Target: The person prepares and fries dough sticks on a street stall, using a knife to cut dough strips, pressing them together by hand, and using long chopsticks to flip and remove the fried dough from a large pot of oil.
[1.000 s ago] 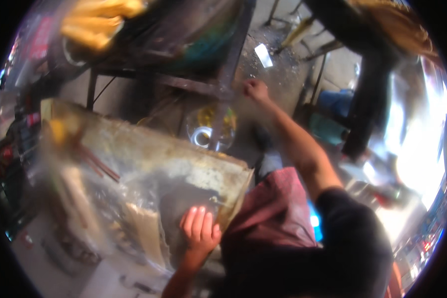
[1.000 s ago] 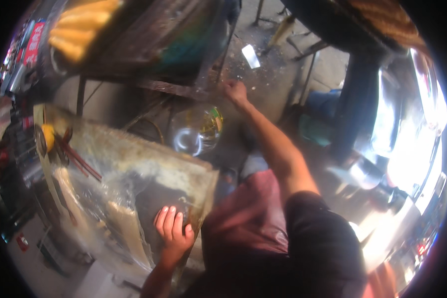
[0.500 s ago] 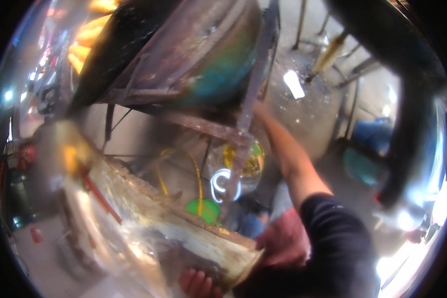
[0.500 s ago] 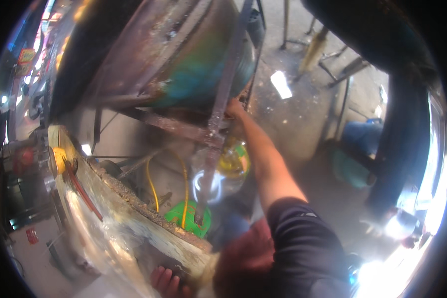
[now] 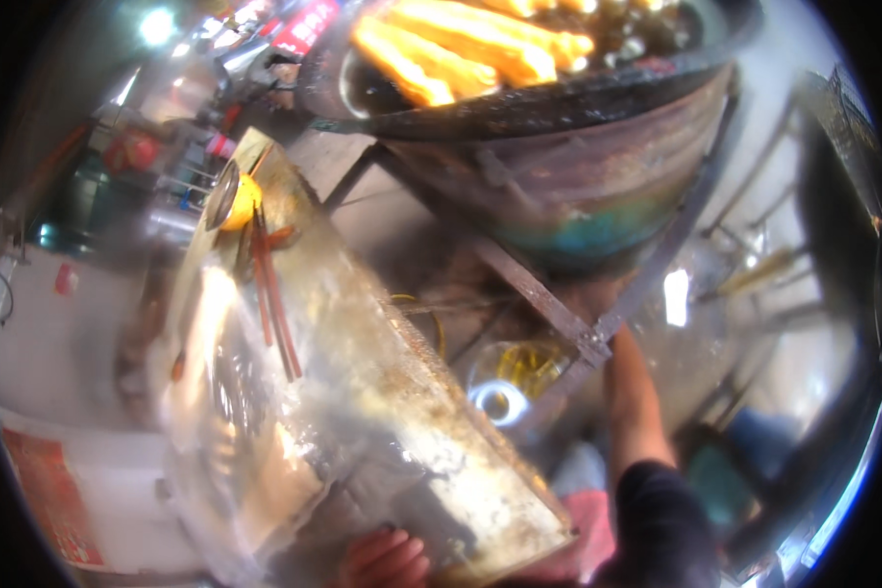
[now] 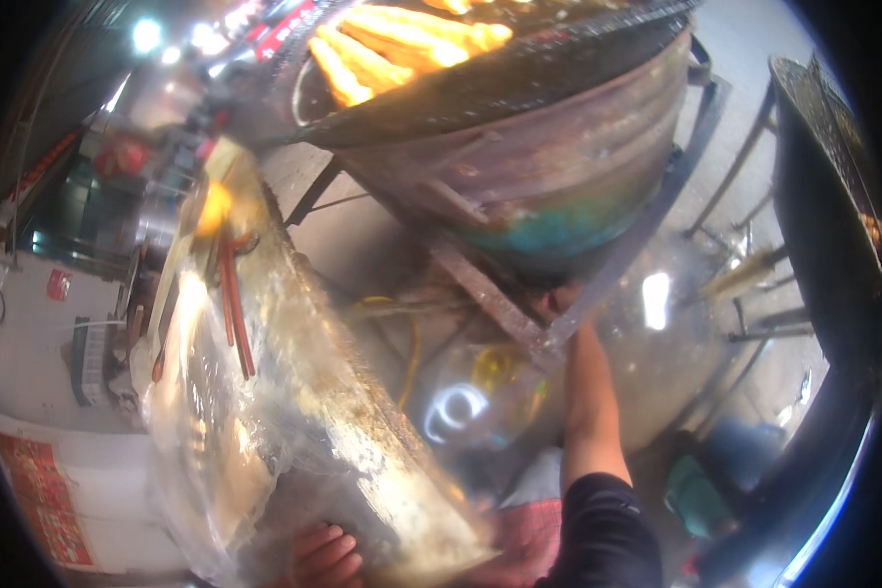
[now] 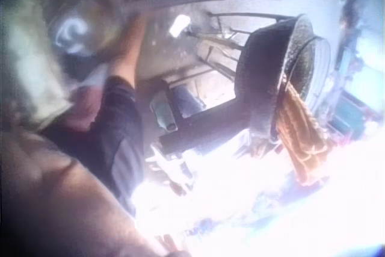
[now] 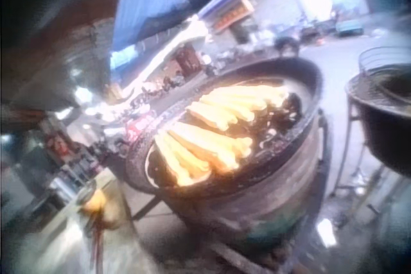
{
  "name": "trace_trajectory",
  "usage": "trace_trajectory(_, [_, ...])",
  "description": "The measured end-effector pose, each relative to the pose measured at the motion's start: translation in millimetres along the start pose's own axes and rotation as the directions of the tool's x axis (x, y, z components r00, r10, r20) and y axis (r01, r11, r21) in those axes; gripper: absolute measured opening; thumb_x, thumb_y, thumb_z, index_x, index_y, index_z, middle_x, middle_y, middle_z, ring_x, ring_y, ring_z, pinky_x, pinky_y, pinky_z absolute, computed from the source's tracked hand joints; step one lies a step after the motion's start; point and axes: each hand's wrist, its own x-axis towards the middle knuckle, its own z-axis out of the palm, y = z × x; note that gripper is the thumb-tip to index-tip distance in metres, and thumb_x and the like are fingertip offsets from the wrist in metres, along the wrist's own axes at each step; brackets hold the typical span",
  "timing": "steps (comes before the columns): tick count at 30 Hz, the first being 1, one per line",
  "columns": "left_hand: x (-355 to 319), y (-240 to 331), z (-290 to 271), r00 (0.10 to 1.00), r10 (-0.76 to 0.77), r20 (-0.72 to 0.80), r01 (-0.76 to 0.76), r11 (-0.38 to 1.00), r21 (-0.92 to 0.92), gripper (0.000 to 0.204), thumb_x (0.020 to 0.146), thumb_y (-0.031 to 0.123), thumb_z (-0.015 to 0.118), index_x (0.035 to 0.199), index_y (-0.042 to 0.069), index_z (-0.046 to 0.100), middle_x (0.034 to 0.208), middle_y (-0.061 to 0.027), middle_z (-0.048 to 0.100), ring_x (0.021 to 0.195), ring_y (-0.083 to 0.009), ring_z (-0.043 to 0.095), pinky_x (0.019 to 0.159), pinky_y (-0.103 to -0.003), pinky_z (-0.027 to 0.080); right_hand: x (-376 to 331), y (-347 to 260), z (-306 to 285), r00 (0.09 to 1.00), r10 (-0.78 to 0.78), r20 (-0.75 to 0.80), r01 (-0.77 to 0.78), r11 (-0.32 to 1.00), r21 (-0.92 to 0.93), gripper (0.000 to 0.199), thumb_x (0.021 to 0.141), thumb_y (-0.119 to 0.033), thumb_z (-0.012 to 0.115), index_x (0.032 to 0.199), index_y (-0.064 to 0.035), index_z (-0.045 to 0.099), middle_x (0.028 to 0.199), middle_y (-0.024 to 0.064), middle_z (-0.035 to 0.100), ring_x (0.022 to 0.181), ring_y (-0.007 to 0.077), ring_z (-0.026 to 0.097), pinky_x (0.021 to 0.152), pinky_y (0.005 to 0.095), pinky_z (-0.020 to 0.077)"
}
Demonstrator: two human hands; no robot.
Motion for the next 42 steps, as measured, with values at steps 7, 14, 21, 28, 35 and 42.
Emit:
trace_trajectory(7, [32.2,5.9,-5.1,0.982,0.143,-0.124,-0.130,0.986,0.103,0.028,0.096,0.018,0.057,0.115,0.000,0.069,0.118,-0.0217,0.071,0.111,-0.0401,0.068,0.099,-0.052,0.056,4.7,2.6,-8.0,1.000,-0.009,0.014,0.010,1.000,-0.028,0.032,0.094,-0.034,0.063,0.091,-0.0046,0.075,0.084,0.0169,0.071,0.076,0.0303,0.069,0.070,0.0434,0.0547])
trace_trajectory(14, [47.8,9.2,-12.9,0.980,0.156,-0.120,-0.142,0.982,0.121,0.024,0.098,0.014,0.055,0.110,-0.002,0.068,0.113,-0.0211,0.072,0.110,-0.0393,0.069,0.099,-0.048,0.058,5.3,7.5,-14.7,1.000,0.001,0.013,0.000,0.999,-0.033,0.033,0.095,-0.034,0.062,0.091,-0.0042,0.074,0.081,0.0157,0.070,0.074,0.0287,0.068,0.069,0.0428,0.0541])
trace_trajectory(21, [55.1,6.7,-18.5,0.977,0.184,-0.103,-0.168,0.975,0.145,0.024,0.098,0.013,0.053,0.108,-0.002,0.068,0.113,-0.0200,0.072,0.108,-0.0369,0.070,0.098,-0.047,0.059,10.1,9.1,-21.4,1.000,-0.002,0.000,0.002,1.000,-0.030,0.033,0.096,-0.034,0.062,0.090,-0.0038,0.074,0.079,0.0144,0.069,0.072,0.0271,0.066,0.068,0.0422,0.0534])
trace_trajectory(28, [44.4,8.1,-16.3,0.969,0.216,-0.118,-0.190,0.961,0.200,0.026,0.098,0.013,0.049,0.108,-0.002,0.067,0.117,-0.0196,0.071,0.111,-0.0353,0.069,0.098,-0.047,0.059,5.1,3.1,-24.6,0.999,-0.035,0.015,0.035,0.999,0.009,0.034,0.097,-0.034,0.061,0.090,-0.0034,0.073,0.077,0.0132,0.068,0.069,0.0255,0.065,0.066,0.0416,0.0527])
trace_trajectory(35, [49.4,-2.1,-23.6,0.972,0.215,-0.093,-0.201,0.969,0.146,0.038,0.097,0.025,0.058,0.126,0.001,0.063,0.134,-0.0188,0.062,0.126,-0.0366,0.058,0.106,-0.052,0.050,-78.3,7.7,-106.3,0.997,-0.040,-0.067,0.059,0.949,0.309,0.034,0.098,-0.034,0.060,0.090,-0.0031,0.073,0.075,0.0120,0.067,0.067,0.0239,0.064,0.065,0.0409,0.0521])
trace_trajectory(42, [47.4,6.5,-32.1,0.963,0.180,-0.202,-0.161,0.981,0.108,0.035,0.086,0.018,0.067,0.118,0.004,0.069,0.135,-0.0152,0.062,0.129,-0.0317,0.057,0.106,-0.048,0.051,-317.2,-158.3,-326.4,0.966,0.074,-0.248,-0.017,0.975,0.221,0.029,0.105,-0.029,0.059,0.102,-0.0019,0.068,0.083,0.0035,0.064,0.078,0.0134,0.058,0.068,0.0296,0.0479])
